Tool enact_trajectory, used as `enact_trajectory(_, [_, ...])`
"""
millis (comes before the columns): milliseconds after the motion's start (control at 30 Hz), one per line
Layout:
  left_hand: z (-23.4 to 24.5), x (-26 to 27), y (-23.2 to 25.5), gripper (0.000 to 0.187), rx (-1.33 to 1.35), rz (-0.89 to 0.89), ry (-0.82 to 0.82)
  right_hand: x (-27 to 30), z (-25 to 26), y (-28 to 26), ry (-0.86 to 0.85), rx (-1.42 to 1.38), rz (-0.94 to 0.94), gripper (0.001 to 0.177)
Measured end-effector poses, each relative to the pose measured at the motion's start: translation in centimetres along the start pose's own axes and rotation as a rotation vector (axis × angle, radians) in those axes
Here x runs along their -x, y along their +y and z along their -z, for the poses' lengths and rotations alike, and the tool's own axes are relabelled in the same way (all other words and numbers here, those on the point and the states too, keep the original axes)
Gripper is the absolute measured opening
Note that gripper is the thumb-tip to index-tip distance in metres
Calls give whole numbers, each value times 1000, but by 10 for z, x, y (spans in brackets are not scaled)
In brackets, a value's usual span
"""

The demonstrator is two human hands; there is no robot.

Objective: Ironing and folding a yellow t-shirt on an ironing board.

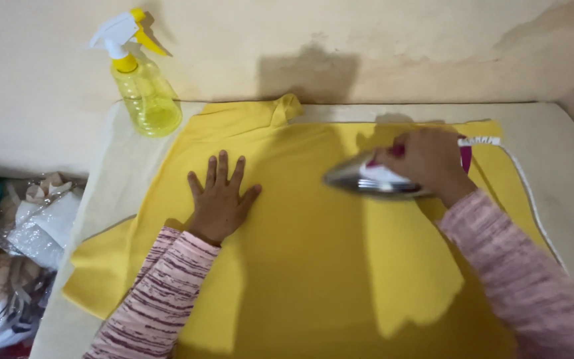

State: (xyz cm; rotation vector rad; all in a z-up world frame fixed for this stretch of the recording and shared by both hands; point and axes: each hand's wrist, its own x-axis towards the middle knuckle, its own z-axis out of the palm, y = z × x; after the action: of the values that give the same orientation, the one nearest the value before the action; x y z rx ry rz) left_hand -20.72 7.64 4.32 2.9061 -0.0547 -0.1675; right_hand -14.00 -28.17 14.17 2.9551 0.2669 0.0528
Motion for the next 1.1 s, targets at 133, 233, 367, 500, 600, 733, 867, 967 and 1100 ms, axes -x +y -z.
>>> enact_trajectory(133, [-5, -7, -11, 76, -65, -15, 17, 53, -23, -9, 105, -137, 310, 63])
enact_trajectory(233, [-13, -16, -26, 76, -153, -55, 44, 78, -44, -26, 365, -220, 696, 50])
enact_trajectory(367, [-20, -20, -49, 77, -131, 8, 167, 66, -47, -52, 588, -198, 603, 55])
enact_trajectory(500, [-21, -24, -65, 80, -108, 65, 214, 10, -11, -80, 215, -174, 26, 74])
enact_trajectory(600, [-21, -17, -59, 78, -79, 59, 295, -45, -24, -74, 268, -95, -88, 83])
enact_trajectory(733, [-12, -13, -51, 78, -34, 113, 215, -71, -27, -66, 318, -70, -66, 82])
enact_trajectory(867, [-10, -14, -50, 82, -59, 195, 174, -39, 0, -66, 80, -86, 83, 83])
enact_trajectory(967, [-2, -13, -49, 86, -36, 224, 131, 2, 13, -69, -10, -74, 233, 76])
enact_trajectory(1100, [0, -18, -56, 88, -19, 211, 164, 33, -24, -65, 265, -99, 589, 66])
